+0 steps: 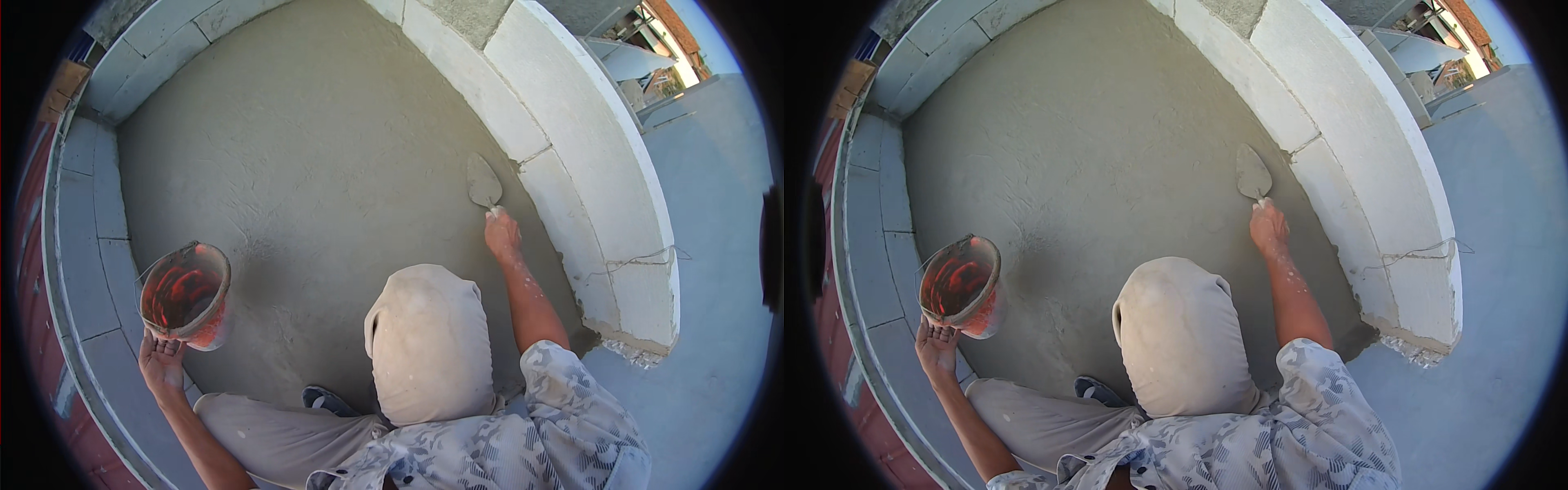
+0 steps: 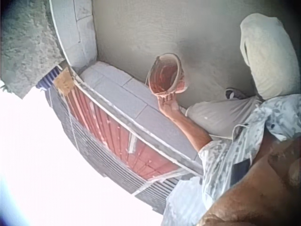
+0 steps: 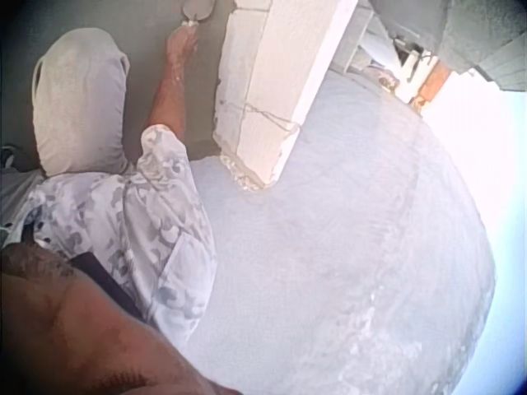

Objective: Smoothing wet concrete inside a small brick enclosure using a trowel.

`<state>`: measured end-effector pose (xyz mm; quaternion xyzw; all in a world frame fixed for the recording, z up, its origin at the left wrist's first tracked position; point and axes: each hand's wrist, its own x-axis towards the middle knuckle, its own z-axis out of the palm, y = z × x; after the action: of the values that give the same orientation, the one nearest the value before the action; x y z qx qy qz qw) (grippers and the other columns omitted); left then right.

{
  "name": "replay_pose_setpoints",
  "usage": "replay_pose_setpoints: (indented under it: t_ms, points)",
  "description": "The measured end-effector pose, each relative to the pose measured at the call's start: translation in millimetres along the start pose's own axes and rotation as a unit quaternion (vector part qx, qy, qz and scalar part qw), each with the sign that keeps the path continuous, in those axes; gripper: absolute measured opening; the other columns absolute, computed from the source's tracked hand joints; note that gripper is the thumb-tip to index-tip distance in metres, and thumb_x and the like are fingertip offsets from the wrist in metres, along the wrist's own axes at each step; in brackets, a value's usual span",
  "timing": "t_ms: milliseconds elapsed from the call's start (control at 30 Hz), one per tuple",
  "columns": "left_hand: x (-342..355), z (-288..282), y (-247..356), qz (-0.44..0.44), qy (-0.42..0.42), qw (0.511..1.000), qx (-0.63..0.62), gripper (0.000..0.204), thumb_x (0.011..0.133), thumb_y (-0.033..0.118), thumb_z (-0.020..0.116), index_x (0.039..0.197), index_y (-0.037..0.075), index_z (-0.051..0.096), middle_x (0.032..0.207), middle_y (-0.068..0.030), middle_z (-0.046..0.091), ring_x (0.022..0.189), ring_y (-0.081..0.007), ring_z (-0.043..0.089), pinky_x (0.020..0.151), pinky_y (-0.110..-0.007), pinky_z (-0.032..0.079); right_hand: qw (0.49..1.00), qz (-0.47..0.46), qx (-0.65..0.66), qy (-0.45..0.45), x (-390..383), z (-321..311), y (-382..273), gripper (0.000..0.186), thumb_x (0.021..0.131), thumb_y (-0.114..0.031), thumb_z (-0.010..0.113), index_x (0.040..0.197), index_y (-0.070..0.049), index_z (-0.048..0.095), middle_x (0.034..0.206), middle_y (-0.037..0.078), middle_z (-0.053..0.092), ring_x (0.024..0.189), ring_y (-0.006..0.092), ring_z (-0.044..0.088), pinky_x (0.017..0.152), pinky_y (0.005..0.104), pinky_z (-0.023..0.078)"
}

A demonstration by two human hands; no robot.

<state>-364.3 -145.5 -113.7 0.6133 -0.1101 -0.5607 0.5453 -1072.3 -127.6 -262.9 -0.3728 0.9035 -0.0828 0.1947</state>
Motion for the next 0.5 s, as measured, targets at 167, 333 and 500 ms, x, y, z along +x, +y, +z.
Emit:
replay_pose_setpoints:
  t_ms: [167, 333, 500]
  points:
    - [23.1, -35.2, 5.3, 0.024, -0.036, 0.999, 0.015, 0.027, 0.104, 0.023, 0.051, 0.121, 0.006, 0.06, 0.106, -0.0076, 0.07, 0.097, -0.0186, 0.067, 0.094, -0.044, 0.05, 0.973, -0.155, 0.078, -0.15, -49.1, 81.8, -45.3, 0.04, 0.098, -0.035, 0.053, 0.118, -0.001, 0.061, 0.111, 0.026, 0.067, 0.107, 0.0474, 0.061, 0.092, 0.0521, 0.05]
    - [18.6, -27.5, -1.5, 0.039, -0.034, 0.999, 0.007, 0.026, 0.103, 0.023, 0.052, 0.121, 0.006, 0.061, 0.106, -0.0087, 0.07, 0.092, -0.02, 0.069, 0.092, -0.045, 0.051, 0.966, -0.206, -0.011, -0.158, -61.5, 50.0, -72.4, 0.044, 0.098, -0.033, 0.053, 0.13, -0.004, 0.059, 0.112, 0.026, 0.067, 0.109, 0.0449, 0.062, 0.093, 0.0512, 0.05]
    - [-9.5, 17.5, -1.3, 0.026, 0.013, 1.0, -0.009, 0.026, 0.103, 0.022, 0.052, 0.121, 0.006, 0.061, 0.104, -0.0086, 0.071, 0.09, -0.0204, 0.07, 0.091, -0.045, 0.052, 1.0, -0.001, -0.006, -0.001, 30.5, 9.3, -21.3, 0.038, 0.099, -0.033, 0.052, 0.12, -0.003, 0.062, 0.111, 0.027, 0.067, 0.104, 0.0464, 0.064, 0.09, 0.0515, 0.051]
